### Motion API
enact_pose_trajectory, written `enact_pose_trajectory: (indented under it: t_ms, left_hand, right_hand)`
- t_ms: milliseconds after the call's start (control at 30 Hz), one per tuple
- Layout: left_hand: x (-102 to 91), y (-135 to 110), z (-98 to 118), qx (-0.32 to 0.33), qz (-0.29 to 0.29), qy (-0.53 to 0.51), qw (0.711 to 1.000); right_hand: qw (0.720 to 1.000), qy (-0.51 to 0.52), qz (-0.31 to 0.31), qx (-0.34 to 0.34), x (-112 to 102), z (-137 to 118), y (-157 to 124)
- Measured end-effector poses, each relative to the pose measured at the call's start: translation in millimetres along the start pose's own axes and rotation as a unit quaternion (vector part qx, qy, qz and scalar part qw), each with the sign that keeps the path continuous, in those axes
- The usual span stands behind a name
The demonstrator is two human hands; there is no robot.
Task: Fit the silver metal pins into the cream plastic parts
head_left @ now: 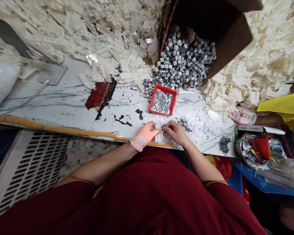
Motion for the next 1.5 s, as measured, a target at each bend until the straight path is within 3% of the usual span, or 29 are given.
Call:
enact_pose_trajectory:
  t_ms: [100,233,367,433,533,567,633,700,767,833,900,967,1167,1300,1400,1500]
  left_hand:
    - [1.9,0,1,0.001,-0.014,0.003,1.000]
    - [5.7,1,-2,-0.001,-0.031,-0.010,0.999]
    - [8.8,7,-13,-0.016,-0.048,-0.066,0.997]
    - [9.0,11,-18,-0.022,-0.048,-0.077,0.996]
    - [8.6,16,-22,-0.022,-0.042,-0.070,0.996]
    - [8.7,17,-22,-0.020,-0.041,-0.066,0.997]
    - [9.5,18,-21,-0.015,-0.043,-0.063,0.997]
    - [10.7,18,-18,-0.009,-0.044,-0.061,0.997]
    - [11.7,17,-13,-0.003,-0.041,-0.054,0.998]
    - [12.0,14,-7,0.000,-0.034,-0.035,0.999]
    - [11.7,12,-1,-0.001,-0.028,-0.011,1.000]
    - [11.0,9,4,0.003,-0.027,0.003,1.000]
    - [11.5,11,-2,-0.002,-0.042,-0.029,0.999]
    - [14.3,8,-2,-0.021,-0.055,-0.077,0.995]
    - [11.1,1,8,0.037,-0.012,0.043,0.998]
    - [7.3,-5,16,0.115,0.046,0.151,0.981]
  right_hand:
    - [1.000,-0.023,0.007,-0.006,0,-6,-6]
    - [0.990,-0.139,0.024,-0.020,7,-10,-12]
    - [0.985,-0.169,-0.021,-0.025,-2,-3,-5]
    - [0.974,-0.224,0.037,-0.007,-25,6,6]
    - [0.901,-0.373,0.214,0.054,-68,23,23]
    - [0.878,-0.408,0.239,0.071,-77,28,28]
    - [0.864,-0.439,0.234,0.083,-85,36,36]
    - [0.878,-0.415,0.226,0.071,-82,37,37]
    - [0.921,-0.321,0.214,0.046,-70,31,32]
    - [0.971,-0.183,0.150,0.014,-51,21,24]
    - [0.994,-0.086,0.064,-0.014,-29,7,14]
    - [0.997,-0.066,0.025,-0.025,-14,-5,5]
    - [0.987,-0.141,0.081,-0.016,-4,-17,-3]
    - [0.988,-0.111,0.103,-0.001,2,-10,-4]
    - [0.992,-0.062,0.106,0.003,9,-4,-5]
    - [0.999,0.012,0.039,0.013,5,2,-2]
Point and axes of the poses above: each hand's wrist, its own y-axis towards the middle knuckle, its own x-axis out of the palm, z = x × y, the point moved 3 cm from there along y, towards the middle knuckle, and after that the axes turned 3 degrees about x, right-handed, at the moved point
